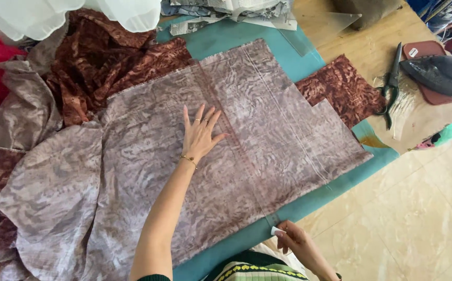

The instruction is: Measuring fabric with a ruler, marking it with chalk, and cutting along the marked lines with tailor's scissors.

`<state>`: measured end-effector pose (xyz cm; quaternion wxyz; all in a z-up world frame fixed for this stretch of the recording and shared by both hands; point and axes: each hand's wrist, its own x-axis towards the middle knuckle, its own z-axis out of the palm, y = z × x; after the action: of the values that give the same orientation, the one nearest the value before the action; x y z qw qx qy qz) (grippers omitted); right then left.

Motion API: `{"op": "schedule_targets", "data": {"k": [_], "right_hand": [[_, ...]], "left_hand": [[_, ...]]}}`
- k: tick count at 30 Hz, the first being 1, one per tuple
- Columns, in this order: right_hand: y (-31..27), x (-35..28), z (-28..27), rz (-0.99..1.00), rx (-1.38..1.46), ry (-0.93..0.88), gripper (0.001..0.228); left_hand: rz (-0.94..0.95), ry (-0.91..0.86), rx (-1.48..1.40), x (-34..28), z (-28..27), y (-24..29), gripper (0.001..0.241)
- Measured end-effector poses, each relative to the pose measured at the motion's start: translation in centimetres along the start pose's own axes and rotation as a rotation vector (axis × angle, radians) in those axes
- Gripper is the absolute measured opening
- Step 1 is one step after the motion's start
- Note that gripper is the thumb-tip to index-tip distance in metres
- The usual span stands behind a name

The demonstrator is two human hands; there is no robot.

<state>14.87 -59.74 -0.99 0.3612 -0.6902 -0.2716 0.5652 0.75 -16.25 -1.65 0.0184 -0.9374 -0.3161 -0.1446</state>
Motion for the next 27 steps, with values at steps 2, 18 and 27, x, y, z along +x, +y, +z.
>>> {"op": "schedule_targets", "data": {"k": [2, 18, 27], "right_hand": [[-0.2, -0.1, 0.2, -0.002, 0.009, -0.014, 0.026], [2.0, 0.4, 1.2, -0.021, 0.144, 0.015, 0.022], [-0.9, -0.6, 1.1, -0.029, 0.179, -0.009, 0.021]], "left_hand": [[-0.011, -0.023, -0.008, 0.1, -0.3, 0.1, 0.082], [-0.110, -0.015, -0.257, -0.1, 1.8, -0.1, 0.059], [-0.114, -0.025, -0.274, 0.0, 0.0, 0.4, 0.057]]}}
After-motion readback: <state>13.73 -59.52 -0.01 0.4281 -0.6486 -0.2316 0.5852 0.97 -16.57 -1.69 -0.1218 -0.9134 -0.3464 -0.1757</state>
